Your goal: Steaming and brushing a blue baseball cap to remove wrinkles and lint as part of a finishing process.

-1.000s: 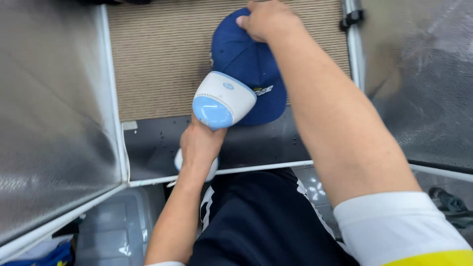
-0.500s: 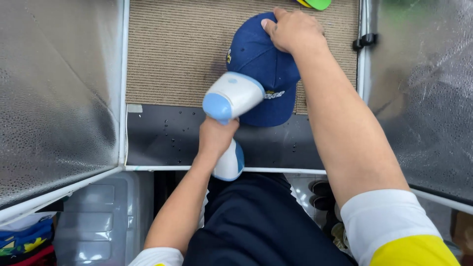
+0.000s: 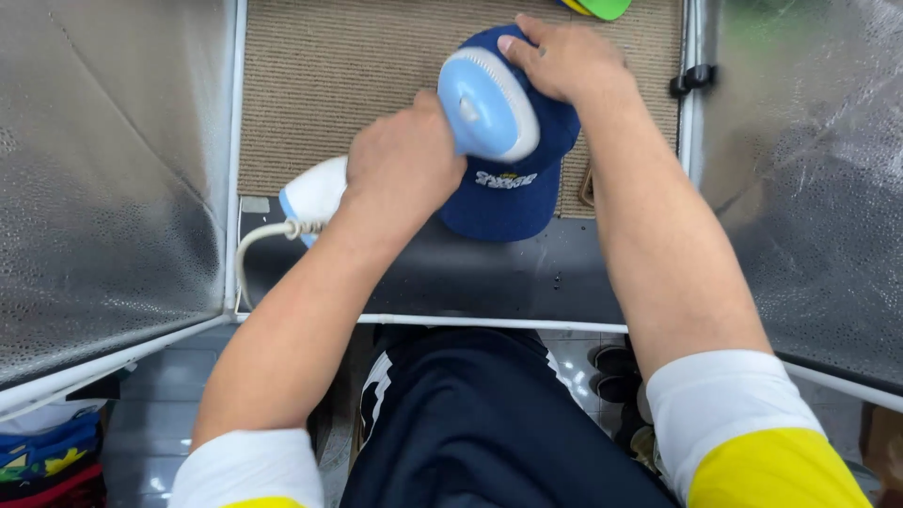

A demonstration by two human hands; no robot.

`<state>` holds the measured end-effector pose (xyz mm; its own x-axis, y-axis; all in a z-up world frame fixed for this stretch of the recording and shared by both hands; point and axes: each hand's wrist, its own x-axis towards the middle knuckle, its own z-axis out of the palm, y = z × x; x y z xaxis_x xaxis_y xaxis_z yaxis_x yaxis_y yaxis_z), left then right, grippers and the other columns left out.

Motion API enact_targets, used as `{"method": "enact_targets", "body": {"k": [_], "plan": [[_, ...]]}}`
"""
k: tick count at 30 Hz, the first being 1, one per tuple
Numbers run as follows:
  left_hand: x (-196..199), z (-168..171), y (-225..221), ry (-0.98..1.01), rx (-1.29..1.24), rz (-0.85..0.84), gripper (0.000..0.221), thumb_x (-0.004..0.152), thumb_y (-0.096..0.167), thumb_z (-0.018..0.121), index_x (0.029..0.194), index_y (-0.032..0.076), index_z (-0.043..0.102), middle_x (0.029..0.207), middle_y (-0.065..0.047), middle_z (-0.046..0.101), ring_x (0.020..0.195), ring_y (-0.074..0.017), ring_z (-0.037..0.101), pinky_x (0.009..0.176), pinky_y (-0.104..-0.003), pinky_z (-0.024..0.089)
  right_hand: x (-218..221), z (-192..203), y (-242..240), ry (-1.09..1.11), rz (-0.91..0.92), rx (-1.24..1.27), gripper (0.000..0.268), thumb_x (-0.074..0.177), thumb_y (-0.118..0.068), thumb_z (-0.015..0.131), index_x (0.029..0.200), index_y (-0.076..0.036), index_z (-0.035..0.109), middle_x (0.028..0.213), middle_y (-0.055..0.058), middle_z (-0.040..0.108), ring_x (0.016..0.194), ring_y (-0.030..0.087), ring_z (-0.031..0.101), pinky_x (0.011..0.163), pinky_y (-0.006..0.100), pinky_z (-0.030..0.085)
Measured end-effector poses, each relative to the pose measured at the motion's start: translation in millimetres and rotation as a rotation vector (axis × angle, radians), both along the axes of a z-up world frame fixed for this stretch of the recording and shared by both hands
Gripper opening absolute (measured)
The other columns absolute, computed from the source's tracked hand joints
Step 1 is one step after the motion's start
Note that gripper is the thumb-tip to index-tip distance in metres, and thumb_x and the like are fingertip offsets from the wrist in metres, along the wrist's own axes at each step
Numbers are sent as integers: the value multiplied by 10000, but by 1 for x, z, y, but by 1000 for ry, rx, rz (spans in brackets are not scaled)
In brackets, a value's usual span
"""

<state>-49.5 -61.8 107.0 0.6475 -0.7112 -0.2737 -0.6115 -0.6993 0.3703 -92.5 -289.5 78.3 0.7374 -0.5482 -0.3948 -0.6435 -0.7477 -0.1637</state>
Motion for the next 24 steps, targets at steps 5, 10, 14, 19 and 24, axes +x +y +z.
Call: {"method": "enact_targets", "body": {"k": [5,10,14,19,24], "plan": [[-9,-24,50,89,65,34,385,854,252,549,1183,55,511,1042,-246,728,976,-557,666,803,-644,496,-10,-3,1,-39,-75,106,717,1000,-686,243,1637,-357,242,1637,229,280,1488,452,269,1154,614,260],[-17,-61,87,238,-2,323,770,767,480,595,1402,69,455,1110,-309,698,1032,-611,601,835,-639,471,-37,-50,-25,-533,-64,216,771,1028,-625,309,1606,-115,318,1657,157,310,1528,336,262,1208,508,193],[-39,-48,83,561,-407,596,592,771,405,686,1311,174,620,1267,-52,725,1217,-266,653,975,-374,477,-110,-2,77,-1127,-233,92,405,1042,-385,554,1229,-44,667,1194,91,669,1126,221,626,967,365,479],[-89,-72,31,851,-1111,4,688,993,298,614,1532,-36,347,1459,-283,464,1419,-370,360,1219,-590,205,-155,18,151,-804,119,326,714,897,-249,728,1446,85,417,1217,373,581,1125,561,607,891,675,522],[-114,-53,-15,646,-1066,-307,557,993,367,606,1391,-3,482,1158,-282,577,1200,-516,529,1041,-609,388,-186,-36,88,-972,-92,318,476,815,-93,694,1240,81,570,1062,276,617,1089,384,605,948,616,483]]}}
